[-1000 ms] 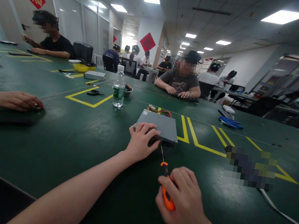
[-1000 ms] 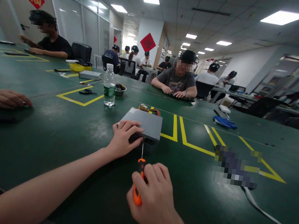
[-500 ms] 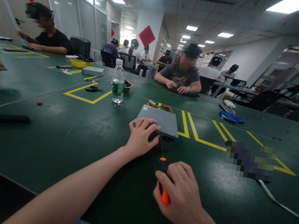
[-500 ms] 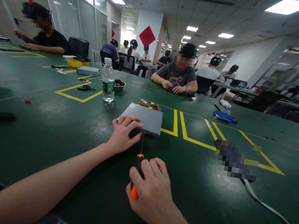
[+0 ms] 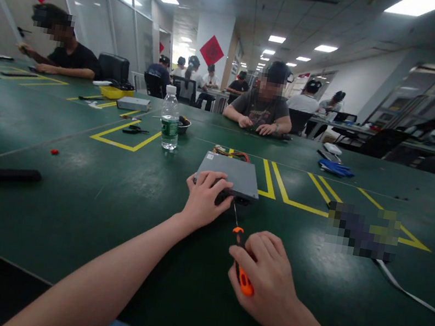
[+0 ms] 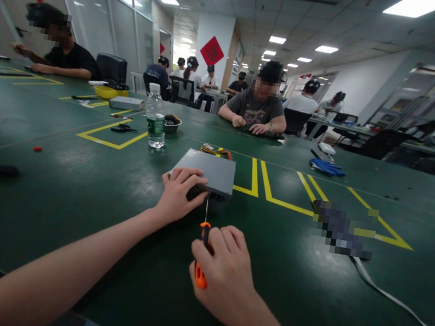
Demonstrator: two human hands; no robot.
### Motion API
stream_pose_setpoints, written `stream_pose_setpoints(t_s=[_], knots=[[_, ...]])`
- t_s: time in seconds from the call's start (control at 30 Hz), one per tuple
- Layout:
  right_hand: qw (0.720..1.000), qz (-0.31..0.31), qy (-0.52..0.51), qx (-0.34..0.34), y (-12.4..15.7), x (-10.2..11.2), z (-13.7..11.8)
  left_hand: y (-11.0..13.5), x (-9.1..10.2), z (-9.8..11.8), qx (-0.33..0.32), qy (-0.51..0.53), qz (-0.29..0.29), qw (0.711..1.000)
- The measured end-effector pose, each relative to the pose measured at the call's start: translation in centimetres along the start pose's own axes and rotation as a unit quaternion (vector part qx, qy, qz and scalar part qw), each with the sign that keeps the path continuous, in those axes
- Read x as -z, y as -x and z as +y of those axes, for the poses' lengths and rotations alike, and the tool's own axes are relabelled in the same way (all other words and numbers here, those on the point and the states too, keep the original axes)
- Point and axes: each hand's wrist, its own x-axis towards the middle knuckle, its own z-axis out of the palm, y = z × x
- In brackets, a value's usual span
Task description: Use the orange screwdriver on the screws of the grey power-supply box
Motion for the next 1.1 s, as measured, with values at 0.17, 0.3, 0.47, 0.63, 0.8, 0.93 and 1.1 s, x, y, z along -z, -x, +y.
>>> stream_pose_setpoints(t_s=[0.17, 0.3, 0.47, 0.63, 0.8, 0.93, 1.1], knots=[[1.0, -0.004, -0.01, -0.009, -0.4, 0.3, 0.1, 0.0, -0.1, -0.1, -0.001, -0.004, 0.003, 1.0], [0.999, 0.022, -0.026, -0.02, -0.2, 0.4, 0.6, -0.1, -0.1, -0.1, -0.001, -0.004, 0.001, 1.0], [0.999, -0.037, -0.016, 0.005, 0.1, 0.1, 0.6, 0.0, -0.1, 0.0, -0.006, -0.01, 0.017, 1.0], [0.999, -0.018, -0.029, -0.016, -0.2, 0.3, 0.7, 0.0, -0.3, 0.0, -0.015, -0.015, 0.025, 0.999], [1.0, 0.014, -0.026, -0.011, 0.0, 0.3, 1.0, 0.0, -0.5, -0.1, -0.037, -0.027, 0.036, 0.998], [1.0, -0.025, -0.002, 0.015, 0.0, 0.2, 0.9, -0.1, -0.3, -0.1, -0.077, -0.028, 0.032, 0.996], [0.999, 0.023, -0.019, -0.018, -0.4, 0.4, 1.2, -0.2, -0.1, -0.3, -0.101, -0.017, 0.011, 0.995]])
